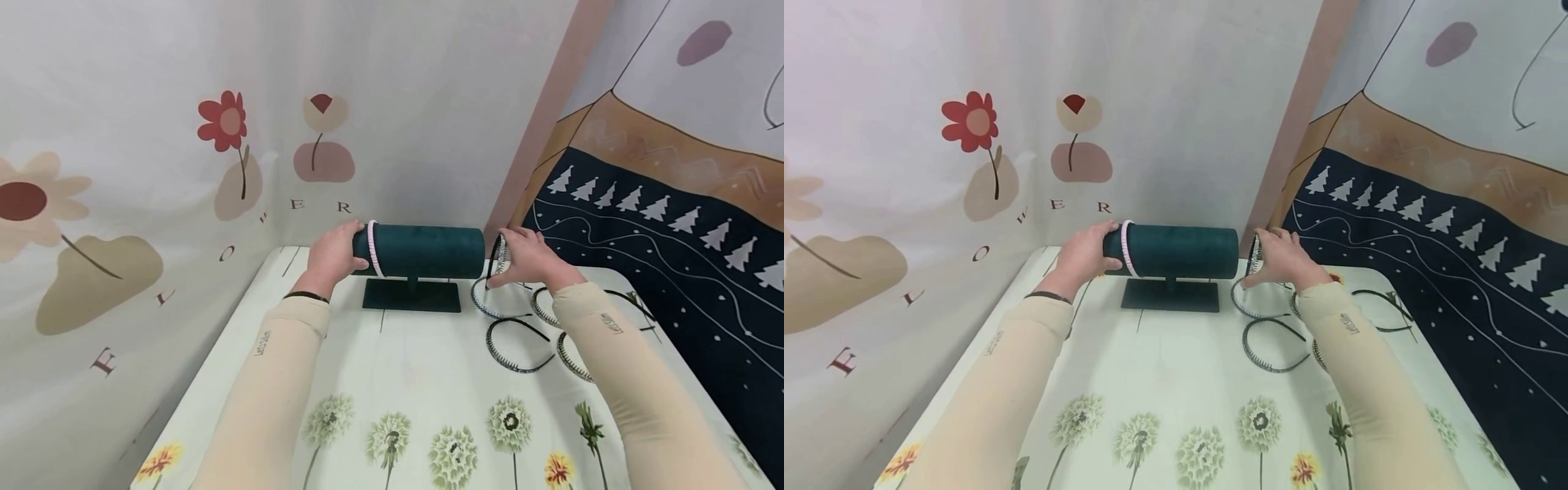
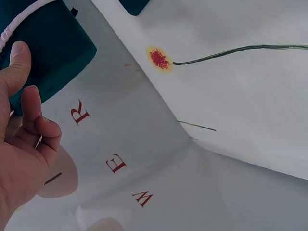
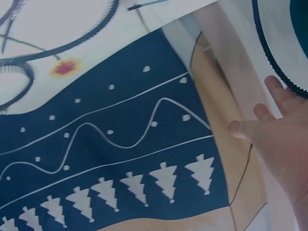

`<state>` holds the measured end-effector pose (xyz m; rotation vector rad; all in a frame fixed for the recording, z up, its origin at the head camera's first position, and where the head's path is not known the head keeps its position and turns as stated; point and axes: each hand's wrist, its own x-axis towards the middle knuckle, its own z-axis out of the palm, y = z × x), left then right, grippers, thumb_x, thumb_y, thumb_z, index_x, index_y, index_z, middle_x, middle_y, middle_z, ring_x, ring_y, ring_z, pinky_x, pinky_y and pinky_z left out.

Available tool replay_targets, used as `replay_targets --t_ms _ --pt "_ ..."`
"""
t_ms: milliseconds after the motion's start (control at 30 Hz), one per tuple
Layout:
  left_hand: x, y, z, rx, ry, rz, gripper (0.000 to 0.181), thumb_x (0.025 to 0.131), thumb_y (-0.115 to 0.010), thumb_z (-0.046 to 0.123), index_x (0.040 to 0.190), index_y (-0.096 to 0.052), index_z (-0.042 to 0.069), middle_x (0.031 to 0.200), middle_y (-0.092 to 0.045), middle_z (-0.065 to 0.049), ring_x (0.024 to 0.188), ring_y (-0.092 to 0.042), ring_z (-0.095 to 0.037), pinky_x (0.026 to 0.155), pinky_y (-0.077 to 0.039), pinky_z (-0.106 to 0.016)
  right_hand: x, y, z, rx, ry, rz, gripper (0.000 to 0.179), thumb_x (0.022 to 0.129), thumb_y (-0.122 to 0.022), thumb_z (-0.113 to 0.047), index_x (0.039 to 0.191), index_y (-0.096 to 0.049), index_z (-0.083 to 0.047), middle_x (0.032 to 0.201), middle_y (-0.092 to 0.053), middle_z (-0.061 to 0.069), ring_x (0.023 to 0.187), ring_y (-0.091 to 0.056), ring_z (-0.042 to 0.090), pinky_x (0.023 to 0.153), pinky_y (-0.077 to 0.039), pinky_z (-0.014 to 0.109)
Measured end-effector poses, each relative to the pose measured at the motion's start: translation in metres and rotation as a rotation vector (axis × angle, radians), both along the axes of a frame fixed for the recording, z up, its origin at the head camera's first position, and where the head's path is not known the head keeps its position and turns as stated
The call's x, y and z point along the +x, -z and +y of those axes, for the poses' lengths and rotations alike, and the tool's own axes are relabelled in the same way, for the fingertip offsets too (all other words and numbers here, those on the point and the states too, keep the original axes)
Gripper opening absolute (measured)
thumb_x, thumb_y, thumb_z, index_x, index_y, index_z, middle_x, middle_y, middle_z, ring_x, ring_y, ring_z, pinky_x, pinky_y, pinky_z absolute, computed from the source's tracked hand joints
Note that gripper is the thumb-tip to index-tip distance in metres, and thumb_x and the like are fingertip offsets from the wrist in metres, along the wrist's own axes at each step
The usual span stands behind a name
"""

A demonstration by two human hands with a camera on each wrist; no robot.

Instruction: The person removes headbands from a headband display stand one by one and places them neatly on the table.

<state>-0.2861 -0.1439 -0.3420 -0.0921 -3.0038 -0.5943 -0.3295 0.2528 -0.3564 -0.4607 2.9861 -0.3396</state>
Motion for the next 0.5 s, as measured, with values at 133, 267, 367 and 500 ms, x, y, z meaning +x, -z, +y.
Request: replay_targets --t_ms 133,267,367,500 --pt "0.001 -0.001 0.001 -0.005 0.001 0.004 0.089 0.091 -0.088 0.026 0.165 -0.041 0.013 0.171 -0.042 -0.013 0.150 -0.048 -0.036 0.124 -0.045 -0.057 0.006 -0.002 0.010 0.005 0.032 -0.022 0.131 0.074 -0.094 -0.055 0.168 -0.021 0.000 0.173 -0.026 0.030 0.162 -0.010 0.052 0.130 -0.003 0.075" --pt "0.001 0.000 0.001 -0.006 -0.003 0.002 0.089 0.091 -0.088 0.026 0.165 -0.041 0.014 0.171 -0.042 -0.013 0.151 -0.048 -0.037 0.125 -0.043 -0.056 0.013 -0.006 0.023 0.009 0.049 -0.044 0.135 0.074 -0.094 -0.057 0.169 -0.017 0.000 0.173 -0.022 0.033 0.161 -0.010 0.055 0.128 -0.012 0.077" --pt "0.001 0.000 0.000 0.002 -0.004 0.004 0.089 0.091 -0.088 0.026 0.165 -0.041 0.014 0.171 -0.043 -0.013 0.151 -0.048 -0.037 0.125 -0.043 -0.057 0.020 -0.008 0.035 0.006 0.058 -0.045 0.137 0.075 -0.094 -0.058 0.170 -0.015 -0.001 0.172 -0.023 0.033 0.159 -0.012 0.057 0.125 -0.021 0.078" --pt "0.002 0.000 0.000 0.014 0.003 0.010 0.089 0.091 -0.088 0.026 0.165 -0.041 0.014 0.170 -0.044 -0.013 0.149 -0.050 -0.038 0.124 -0.044 -0.058 0.031 -0.010 0.054 0.005 0.073 -0.038 0.138 0.075 -0.094 -0.060 0.170 -0.013 -0.002 0.172 -0.024 0.033 0.158 -0.014 0.059 0.121 -0.027 0.080"
